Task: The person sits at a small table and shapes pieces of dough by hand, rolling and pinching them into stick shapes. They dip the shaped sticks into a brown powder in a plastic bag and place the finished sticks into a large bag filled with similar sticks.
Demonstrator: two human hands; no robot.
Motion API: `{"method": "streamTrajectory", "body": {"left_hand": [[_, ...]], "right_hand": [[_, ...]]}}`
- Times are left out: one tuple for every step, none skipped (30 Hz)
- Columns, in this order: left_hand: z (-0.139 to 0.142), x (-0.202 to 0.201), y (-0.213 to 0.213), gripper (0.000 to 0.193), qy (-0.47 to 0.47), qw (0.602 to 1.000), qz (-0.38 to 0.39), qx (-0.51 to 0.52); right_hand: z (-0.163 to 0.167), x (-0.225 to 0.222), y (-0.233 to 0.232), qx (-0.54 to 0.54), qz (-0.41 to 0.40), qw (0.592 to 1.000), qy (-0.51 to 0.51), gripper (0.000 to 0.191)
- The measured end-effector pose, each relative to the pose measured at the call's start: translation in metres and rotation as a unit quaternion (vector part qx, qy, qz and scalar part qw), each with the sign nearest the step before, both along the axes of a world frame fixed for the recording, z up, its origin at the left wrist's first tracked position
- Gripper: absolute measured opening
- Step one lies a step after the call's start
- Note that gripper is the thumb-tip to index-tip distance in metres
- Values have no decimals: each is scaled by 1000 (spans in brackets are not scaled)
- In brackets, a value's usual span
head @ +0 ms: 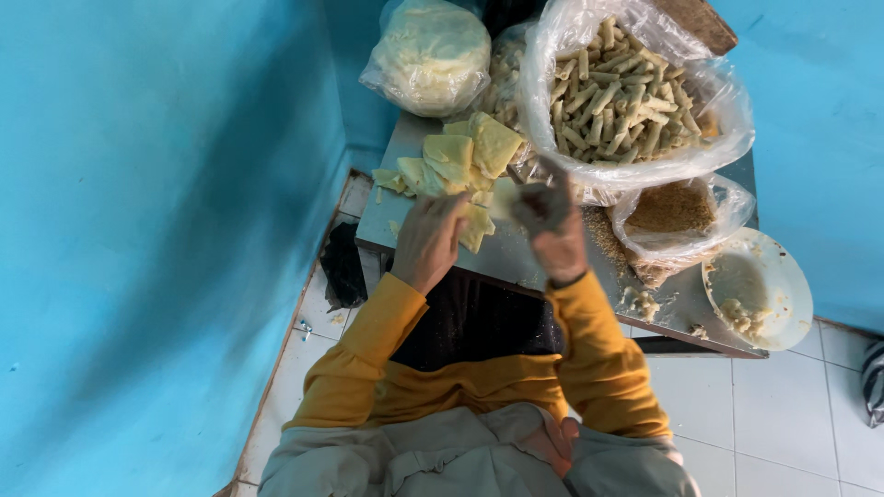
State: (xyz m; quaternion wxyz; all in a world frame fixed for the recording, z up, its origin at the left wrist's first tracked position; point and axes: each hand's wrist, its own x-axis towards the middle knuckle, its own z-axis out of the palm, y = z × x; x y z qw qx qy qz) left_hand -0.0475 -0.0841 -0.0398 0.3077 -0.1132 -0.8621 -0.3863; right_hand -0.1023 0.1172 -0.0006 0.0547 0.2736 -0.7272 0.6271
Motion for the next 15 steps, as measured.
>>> {"method": "streamTrajectory", "body": {"left_hand": [[2, 2, -1, 22, 29, 996, 18, -79], [4, 3, -1, 24, 58, 985, 36, -159], [5, 4, -1, 23, 41, 981, 55, -183], [6, 6, -1, 22, 24, 975, 74, -209], [7, 7, 1, 21, 7, 968, 92, -235], [6, 9, 3, 24, 3, 961, 123, -249], [5, 10, 6, 27, 0, 952, 155, -263], [4, 12, 9, 30, 0, 942, 187, -278], [2, 13, 12, 32, 3, 942, 185, -280], [0, 15, 16, 35, 4, 942, 183, -281], [-2, 18, 20, 38, 6, 942, 179, -283], [-4, 18, 26, 35, 39, 962, 103, -250], [-5, 20, 32, 33, 69, 974, 27, -213], [-7, 22, 37, 33, 97, 978, -52, -175], [-9, 25, 41, 33, 100, 975, -83, -181]], "right_hand": [[11, -2, 14, 50, -25, 998, 40, 65], [20, -3, 25, 103, -55, 986, 117, 63], [27, -1, 34, 155, -83, 966, 191, 61], [30, 2, 38, 206, -110, 936, 263, 59], [29, 7, 40, 238, -100, 918, 301, 56], [24, 16, 39, 269, -89, 897, 338, 52], [17, 24, 39, 299, -78, 874, 376, 50], [8, 34, 41, 324, -61, 867, 373, 52], [-1, 45, 44, 349, -44, 860, 370, 56], [-9, 52, 50, 375, -26, 852, 365, 61], [-14, 55, 59, 332, -24, 877, 346, 56], [-16, 52, 69, 288, -23, 899, 329, 53], [-18, 49, 79, 243, -20, 920, 308, 52], [-18, 52, 92, 247, -52, 922, 293, 51], [-14, 54, 108, 250, -84, 923, 281, 52]]}}
